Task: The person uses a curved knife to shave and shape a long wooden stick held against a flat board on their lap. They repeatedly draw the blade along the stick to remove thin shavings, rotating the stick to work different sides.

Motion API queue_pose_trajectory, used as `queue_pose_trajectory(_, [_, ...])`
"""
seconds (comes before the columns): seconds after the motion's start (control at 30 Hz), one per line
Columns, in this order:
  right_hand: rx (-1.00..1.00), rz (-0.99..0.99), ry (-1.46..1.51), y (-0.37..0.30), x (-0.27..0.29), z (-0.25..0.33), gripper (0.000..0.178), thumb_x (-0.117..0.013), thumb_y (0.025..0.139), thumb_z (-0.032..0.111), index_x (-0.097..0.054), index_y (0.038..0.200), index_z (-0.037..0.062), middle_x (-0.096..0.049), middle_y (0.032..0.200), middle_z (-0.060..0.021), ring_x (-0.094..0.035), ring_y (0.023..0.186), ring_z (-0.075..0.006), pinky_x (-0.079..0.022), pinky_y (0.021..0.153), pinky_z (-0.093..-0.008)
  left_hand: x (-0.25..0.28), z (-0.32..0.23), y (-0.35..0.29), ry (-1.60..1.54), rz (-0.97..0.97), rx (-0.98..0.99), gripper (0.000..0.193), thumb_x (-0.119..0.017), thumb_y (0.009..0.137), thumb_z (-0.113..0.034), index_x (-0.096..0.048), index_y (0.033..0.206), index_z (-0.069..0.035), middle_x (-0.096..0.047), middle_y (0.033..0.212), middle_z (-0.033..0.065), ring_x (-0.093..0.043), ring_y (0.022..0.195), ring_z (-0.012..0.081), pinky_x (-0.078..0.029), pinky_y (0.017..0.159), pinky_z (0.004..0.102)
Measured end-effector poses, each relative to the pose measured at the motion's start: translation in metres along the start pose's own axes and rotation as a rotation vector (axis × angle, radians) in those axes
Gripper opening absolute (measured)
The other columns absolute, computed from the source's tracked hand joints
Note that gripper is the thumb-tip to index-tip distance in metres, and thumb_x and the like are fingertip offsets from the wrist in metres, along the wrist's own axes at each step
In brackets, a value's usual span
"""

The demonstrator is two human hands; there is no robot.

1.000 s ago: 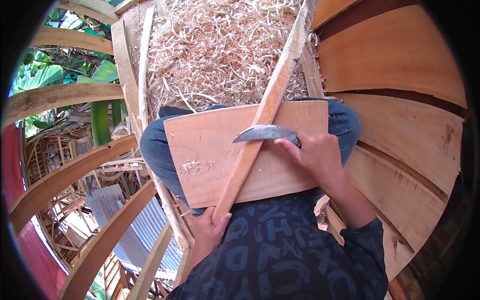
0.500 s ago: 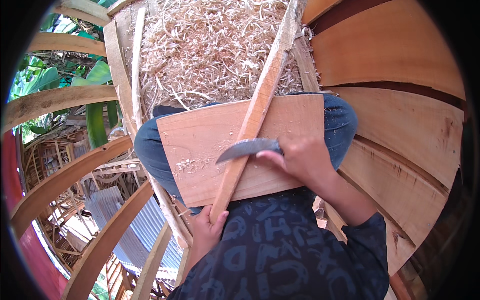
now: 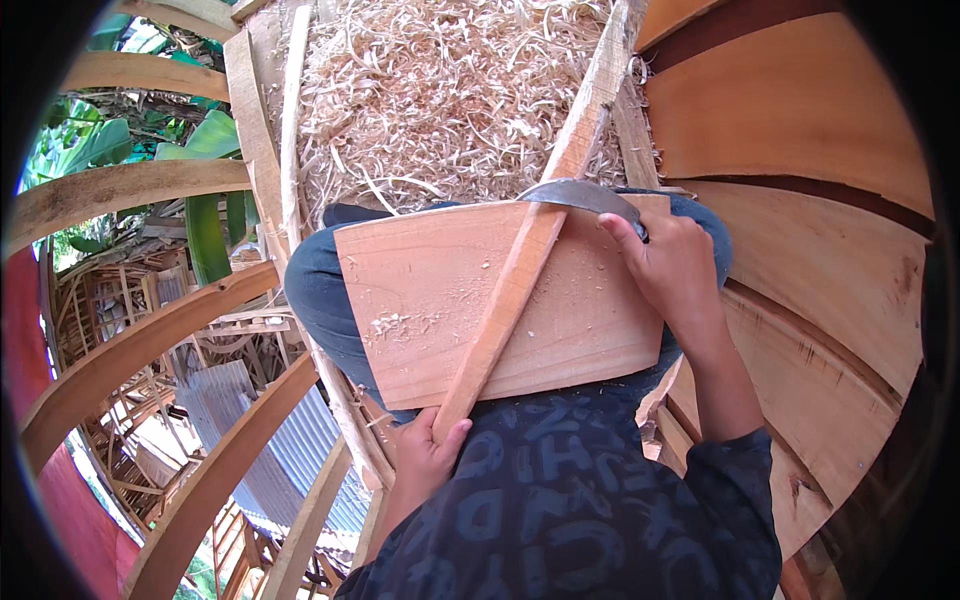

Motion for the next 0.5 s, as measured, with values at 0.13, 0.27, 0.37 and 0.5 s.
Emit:
queue_pose_trajectory(0.13, [0.172, 0.124, 0.003, -0.038, -0.008, 0.033, 0.060, -0.057, 0.083, 0.060, -0.064, 0.062, 0.0033, -0.060, 0.055, -0.0156, -0.062, 0.051, -0.0322, -0.049, 0.048, -0.0409, -0.002, 0.007, 0.003, -0.002, 0.008, -0.009, 0.035, -0.070, 0.082, -0.030, -0.065, 0.096, 0.003, -0.065, 0.072, 0.0210, -0.067, 0.067, 0.0306, -0.050, 0.060, 0.0349])
queue_pose_trajectory(0.27, [0.020, 0.066, 0.002, -0.013, -0.006, 0.009, 0.058, -0.057, 0.083, 0.059, -0.065, 0.066, 0.0042, -0.060, 0.055, -0.0156, -0.063, 0.055, -0.0316, -0.050, 0.051, -0.0406, 0.003, -0.003, -0.003, 0.009, 0.008, 0.034, 0.035, -0.070, 0.083, -0.029, -0.065, 0.095, 0.003, -0.065, 0.072, 0.0220, -0.068, 0.069, 0.0323, -0.050, 0.061, 0.0354])
queue_pose_trajectory(0.37, [-0.024, 0.043, -0.009, -0.009, 0.000, 0.008, 0.059, -0.056, 0.084, 0.060, -0.067, 0.070, 0.0037, -0.060, 0.056, -0.0156, -0.064, 0.055, -0.0313, -0.050, 0.051, -0.0405, 0.001, 0.000, 0.003, -0.012, 0.012, 0.021, 0.035, -0.070, 0.083, -0.029, -0.065, 0.095, 0.004, -0.065, 0.072, 0.0218, -0.068, 0.068, 0.0317, -0.050, 0.061, 0.0348])
queue_pose_trajectory(0.5, [0.285, 0.140, -0.018, -0.043, -0.010, 0.043, 0.061, -0.057, 0.083, 0.060, -0.063, 0.061, 0.0040, -0.060, 0.056, -0.0154, -0.063, 0.052, -0.0308, -0.048, 0.046, -0.0388, -0.002, 0.009, 0.003, -0.035, 0.017, 0.004, 0.035, -0.070, 0.082, -0.028, -0.065, 0.096, 0.004, -0.065, 0.071, 0.0219, -0.068, 0.066, 0.0312, -0.050, 0.060, 0.0341])
Point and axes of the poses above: each hand's wrist, its own y-axis towards the middle knuckle, its own x-axis out of the back of the hand, z = x × y, the point moved 3 cm from there along y, towards the middle knuckle
